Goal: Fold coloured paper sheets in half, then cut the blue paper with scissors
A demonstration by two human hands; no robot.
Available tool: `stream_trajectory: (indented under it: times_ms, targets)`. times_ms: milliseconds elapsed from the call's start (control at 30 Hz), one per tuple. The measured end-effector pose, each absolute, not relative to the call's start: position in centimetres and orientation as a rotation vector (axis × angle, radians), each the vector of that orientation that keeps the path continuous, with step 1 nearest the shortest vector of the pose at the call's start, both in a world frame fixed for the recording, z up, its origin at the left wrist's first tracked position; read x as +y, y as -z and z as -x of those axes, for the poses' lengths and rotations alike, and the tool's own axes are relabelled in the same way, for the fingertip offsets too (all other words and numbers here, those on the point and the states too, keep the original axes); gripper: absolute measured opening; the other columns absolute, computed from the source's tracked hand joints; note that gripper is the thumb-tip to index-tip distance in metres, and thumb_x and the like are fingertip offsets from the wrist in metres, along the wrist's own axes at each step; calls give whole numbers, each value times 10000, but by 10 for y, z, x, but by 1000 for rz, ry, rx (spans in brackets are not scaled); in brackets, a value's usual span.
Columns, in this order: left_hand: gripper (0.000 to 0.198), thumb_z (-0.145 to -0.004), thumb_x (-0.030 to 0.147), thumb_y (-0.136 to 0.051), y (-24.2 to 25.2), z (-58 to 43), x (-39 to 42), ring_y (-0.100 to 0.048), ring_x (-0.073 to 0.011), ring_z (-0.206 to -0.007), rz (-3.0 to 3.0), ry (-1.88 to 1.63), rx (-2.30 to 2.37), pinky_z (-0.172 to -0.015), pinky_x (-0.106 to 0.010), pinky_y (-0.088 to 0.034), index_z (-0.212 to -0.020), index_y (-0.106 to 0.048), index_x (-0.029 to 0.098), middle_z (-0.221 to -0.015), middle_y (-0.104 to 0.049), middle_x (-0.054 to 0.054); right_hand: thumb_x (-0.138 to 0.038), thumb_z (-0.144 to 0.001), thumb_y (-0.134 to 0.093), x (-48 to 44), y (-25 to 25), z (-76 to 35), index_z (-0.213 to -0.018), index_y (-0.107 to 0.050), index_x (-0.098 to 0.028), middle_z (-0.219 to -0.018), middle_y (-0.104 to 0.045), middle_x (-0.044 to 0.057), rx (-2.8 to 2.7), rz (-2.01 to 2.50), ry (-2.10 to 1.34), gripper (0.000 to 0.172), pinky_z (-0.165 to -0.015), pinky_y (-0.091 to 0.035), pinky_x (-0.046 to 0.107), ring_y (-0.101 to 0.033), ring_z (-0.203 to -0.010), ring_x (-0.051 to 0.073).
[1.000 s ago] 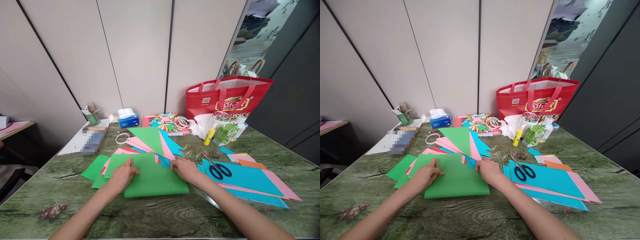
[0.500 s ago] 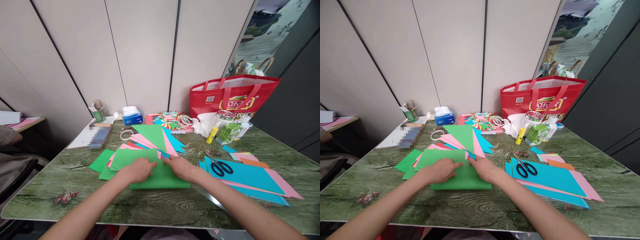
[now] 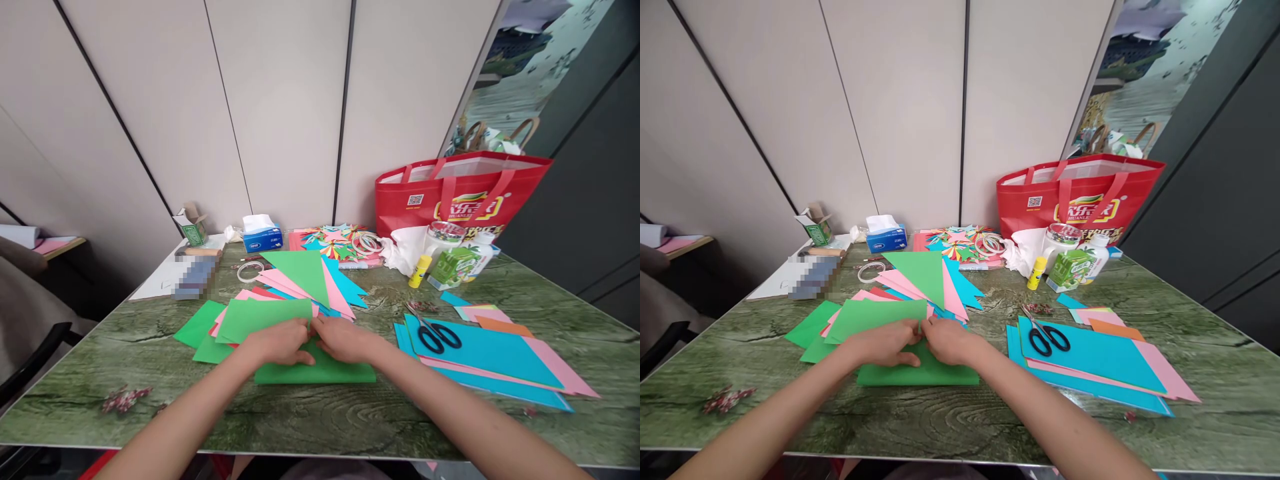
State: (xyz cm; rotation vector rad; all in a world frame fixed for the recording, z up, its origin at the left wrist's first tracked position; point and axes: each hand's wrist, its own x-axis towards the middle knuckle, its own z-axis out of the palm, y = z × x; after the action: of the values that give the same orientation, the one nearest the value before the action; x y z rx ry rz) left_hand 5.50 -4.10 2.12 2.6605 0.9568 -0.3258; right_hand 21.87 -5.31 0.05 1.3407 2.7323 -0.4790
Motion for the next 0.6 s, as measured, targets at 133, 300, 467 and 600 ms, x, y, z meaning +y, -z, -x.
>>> stream_trajectory:
  times_ms: [133,300,467,600]
  targets:
    - [321,-686,450,-640,-19,-48,-43,-540,-239,-821,-2632,284,946,-688,-300,-427,-831,-619,164,-852,-554,-67,-240,-825,-451,-51,0,-219,-998,-548,-139,-1060,-587,130,2735,-1315,497,223,-631,-384,287,-582,-874,232]
    - [530,-640,489,-669,-7,-35,-49,-502,-260,-936,-2496,195,960,-760,-320,-407,-1073,-577,199,-964,-505,-68,-237,-781,-501,-56,0,-214,-875,-641,-198,-793,-668,32,2710,-1129,684,173,-535,-322,243,-582,-688,177]
    - [688,-632,525,-657,6,-29,-50,-466,-277,-1007,-2442,130,989,-855,-373,-346,-1226,-475,231,-1041,-489,-68,-246,-760,-532,-66,2,-207,-831,-684,-212,-716,-673,5,2730,-1003,779,171,-483,-262,225,-526,-581,130]
    - [761,-608,519,-681,9,-29,-52,-452,-275,-1004,-2417,94,1020,-864,-380,-332,-1268,-432,234,-1036,-489,-67,-258,-757,-548,-74,2,-203,-779,-693,-197,-685,-669,4,2726,-1004,822,159,-481,-251,216,-500,-561,112]
